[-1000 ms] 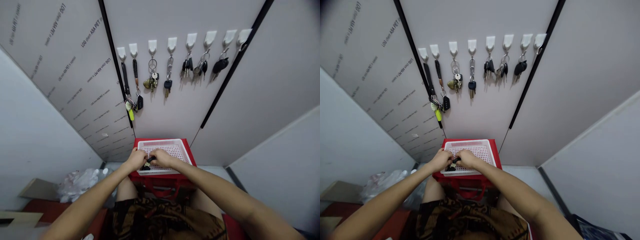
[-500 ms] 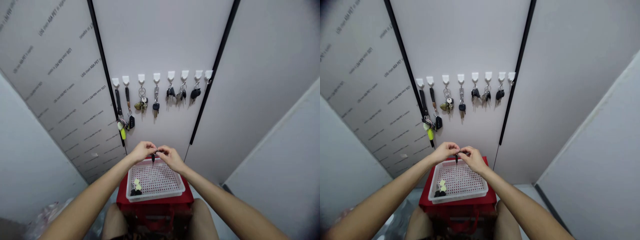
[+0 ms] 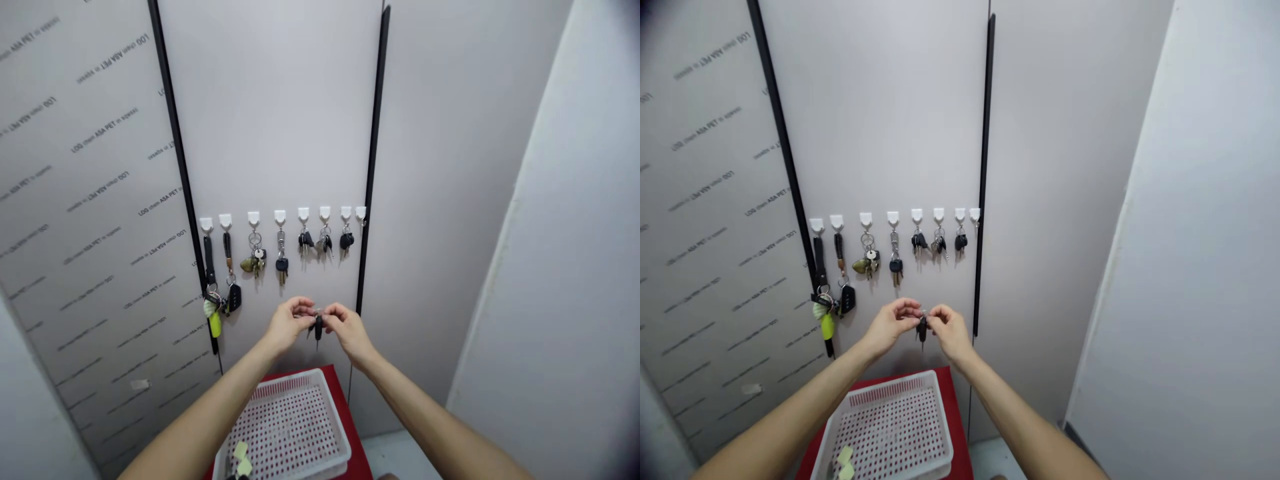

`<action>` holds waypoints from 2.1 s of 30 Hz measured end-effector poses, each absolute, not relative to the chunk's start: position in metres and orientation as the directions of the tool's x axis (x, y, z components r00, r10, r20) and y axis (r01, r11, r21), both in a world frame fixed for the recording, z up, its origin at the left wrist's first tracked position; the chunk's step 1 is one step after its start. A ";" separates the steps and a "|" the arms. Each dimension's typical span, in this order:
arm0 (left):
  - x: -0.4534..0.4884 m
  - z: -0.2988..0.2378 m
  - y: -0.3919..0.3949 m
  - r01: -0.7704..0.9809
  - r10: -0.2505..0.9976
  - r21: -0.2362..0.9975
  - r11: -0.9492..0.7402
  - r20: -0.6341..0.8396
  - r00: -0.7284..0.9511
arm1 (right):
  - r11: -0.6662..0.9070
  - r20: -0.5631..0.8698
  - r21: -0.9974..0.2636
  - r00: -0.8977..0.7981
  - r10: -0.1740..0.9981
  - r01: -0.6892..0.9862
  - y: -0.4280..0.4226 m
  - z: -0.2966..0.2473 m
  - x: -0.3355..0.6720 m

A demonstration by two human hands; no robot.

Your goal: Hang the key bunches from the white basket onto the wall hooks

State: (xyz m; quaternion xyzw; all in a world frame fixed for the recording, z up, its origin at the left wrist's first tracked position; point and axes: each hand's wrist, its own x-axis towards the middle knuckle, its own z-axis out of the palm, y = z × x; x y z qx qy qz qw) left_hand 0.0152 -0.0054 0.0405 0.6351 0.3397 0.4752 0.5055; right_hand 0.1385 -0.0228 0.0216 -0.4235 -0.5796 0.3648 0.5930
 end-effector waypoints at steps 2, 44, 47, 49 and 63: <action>0.018 0.042 -0.004 -0.018 0.898 0.948 -0.317 0.307 0.315 | 0.383 0.380 -0.923 0.071 0.922 -0.025 -0.023 0.027 0.143; 0.037 0.068 0.013 0.274 0.850 0.827 -0.491 0.387 0.357 | 0.257 0.511 -0.846 0.575 0.639 0.466 0.051 0.155 0.236; 0.030 0.063 0.010 0.303 0.860 0.827 -0.474 0.361 0.361 | 0.083 0.534 -0.794 0.626 0.569 0.602 0.066 0.161 0.240; 0.026 0.059 0.009 0.318 0.863 0.823 -0.470 0.351 0.364 | 0.035 0.537 -0.777 0.632 0.559 0.629 0.074 0.163 0.241; -0.004 0.033 0.017 0.202 0.924 0.905 -0.375 0.347 0.164 | 0.170 0.639 -0.696 0.493 0.590 0.698 0.045 0.104 0.202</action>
